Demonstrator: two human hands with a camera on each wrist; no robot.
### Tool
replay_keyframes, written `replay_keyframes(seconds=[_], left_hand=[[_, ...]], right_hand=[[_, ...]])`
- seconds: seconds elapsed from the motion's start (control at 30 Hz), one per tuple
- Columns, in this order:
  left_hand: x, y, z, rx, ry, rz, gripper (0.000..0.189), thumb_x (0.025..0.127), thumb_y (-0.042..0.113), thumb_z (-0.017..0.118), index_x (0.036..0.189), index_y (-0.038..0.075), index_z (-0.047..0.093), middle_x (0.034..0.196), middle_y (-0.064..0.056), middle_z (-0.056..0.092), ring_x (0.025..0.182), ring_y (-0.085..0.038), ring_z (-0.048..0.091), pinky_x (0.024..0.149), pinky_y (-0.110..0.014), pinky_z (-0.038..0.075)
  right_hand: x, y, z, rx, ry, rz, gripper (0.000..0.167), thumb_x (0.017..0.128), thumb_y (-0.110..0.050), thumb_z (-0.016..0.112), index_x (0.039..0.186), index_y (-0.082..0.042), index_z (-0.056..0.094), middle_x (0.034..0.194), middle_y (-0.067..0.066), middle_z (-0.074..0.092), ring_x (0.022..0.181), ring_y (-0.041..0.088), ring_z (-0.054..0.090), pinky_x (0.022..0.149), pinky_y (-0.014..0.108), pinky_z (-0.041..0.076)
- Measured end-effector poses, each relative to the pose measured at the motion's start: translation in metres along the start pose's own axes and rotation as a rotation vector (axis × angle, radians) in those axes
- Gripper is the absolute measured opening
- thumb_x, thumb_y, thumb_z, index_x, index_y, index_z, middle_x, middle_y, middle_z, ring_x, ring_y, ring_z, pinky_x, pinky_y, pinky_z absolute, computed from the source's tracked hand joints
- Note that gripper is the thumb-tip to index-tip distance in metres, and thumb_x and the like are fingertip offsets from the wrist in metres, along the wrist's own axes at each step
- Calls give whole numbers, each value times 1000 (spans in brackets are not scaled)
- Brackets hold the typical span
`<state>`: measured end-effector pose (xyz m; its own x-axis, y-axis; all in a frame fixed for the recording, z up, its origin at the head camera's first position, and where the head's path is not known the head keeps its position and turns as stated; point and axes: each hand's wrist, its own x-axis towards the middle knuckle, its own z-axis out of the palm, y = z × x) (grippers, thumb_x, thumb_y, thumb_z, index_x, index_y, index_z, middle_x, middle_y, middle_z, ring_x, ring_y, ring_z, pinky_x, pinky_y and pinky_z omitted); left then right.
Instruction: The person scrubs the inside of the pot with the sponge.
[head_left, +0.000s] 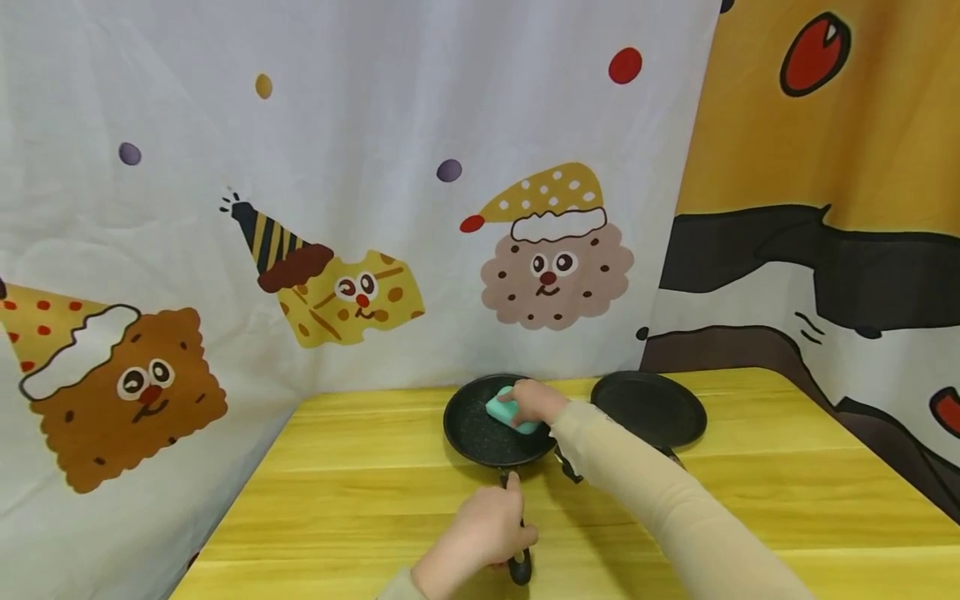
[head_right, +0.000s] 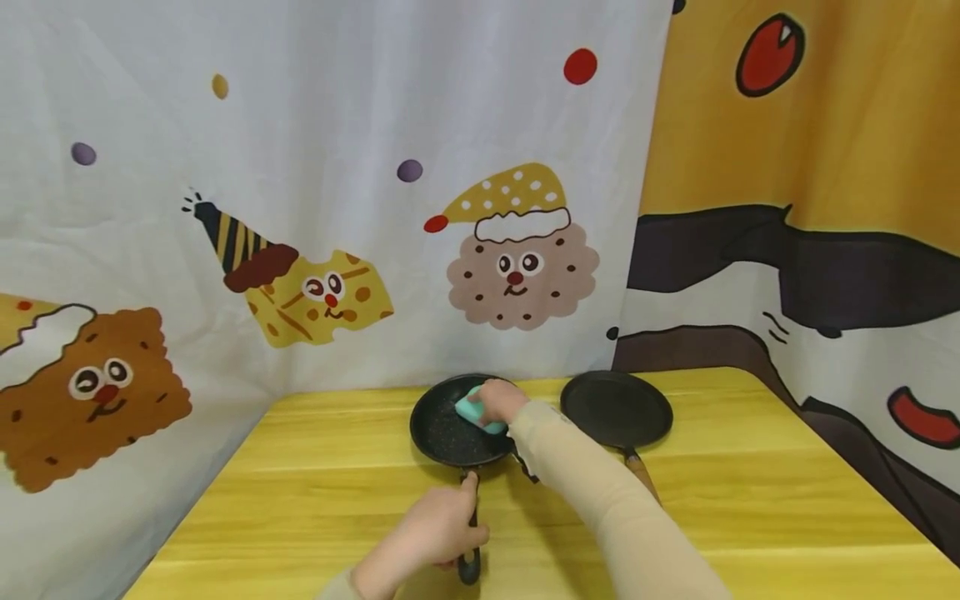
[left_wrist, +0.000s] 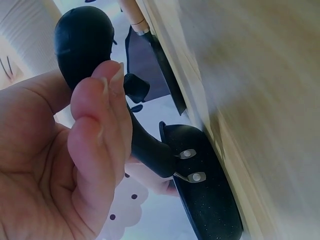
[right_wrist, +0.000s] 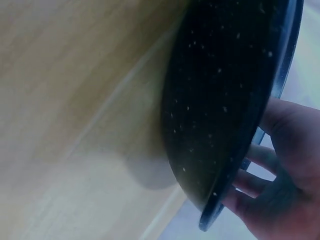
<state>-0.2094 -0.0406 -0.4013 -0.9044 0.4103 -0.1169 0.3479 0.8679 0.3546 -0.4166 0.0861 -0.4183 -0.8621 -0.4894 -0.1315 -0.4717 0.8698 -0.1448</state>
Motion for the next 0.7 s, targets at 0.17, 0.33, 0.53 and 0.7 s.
replay_keyframes(seconds=[0.17,0.33,0.53,0.7], left_hand=[[1,0,1,21,9,-2,73,86,28,69,141,-11,41,37,4,46,29,-9,45,37,-26,39],[2,1,1,9,-2,-13,74,86,28,69,142,-11,40,38,3,47,29,-9,46,36,-26,40],[2,1,1,7,-3,-13,74,87,29,70,141,-11,41,38,3,47,29,-9,45,34,-26,38],[0,0,-1,15,0,0,72,87,29,69,141,-11,41,38,3,46,29,-9,45,34,-26,38]], right_hand=[[1,-1,-3,41,-47,57,58,82,-23,80,136,-22,59,139,11,53,128,29,48,100,36,45],[0,-2,-7,27,-93,90,60,82,-27,80,138,-24,58,141,10,51,129,29,47,99,36,45],[-8,-4,-10,32,-117,65,59,83,-24,80,138,-23,57,145,11,47,131,30,44,100,37,44],[-11,-4,-10,6,-123,33,61,81,-28,81,137,-25,58,143,9,49,129,29,46,100,39,45]])
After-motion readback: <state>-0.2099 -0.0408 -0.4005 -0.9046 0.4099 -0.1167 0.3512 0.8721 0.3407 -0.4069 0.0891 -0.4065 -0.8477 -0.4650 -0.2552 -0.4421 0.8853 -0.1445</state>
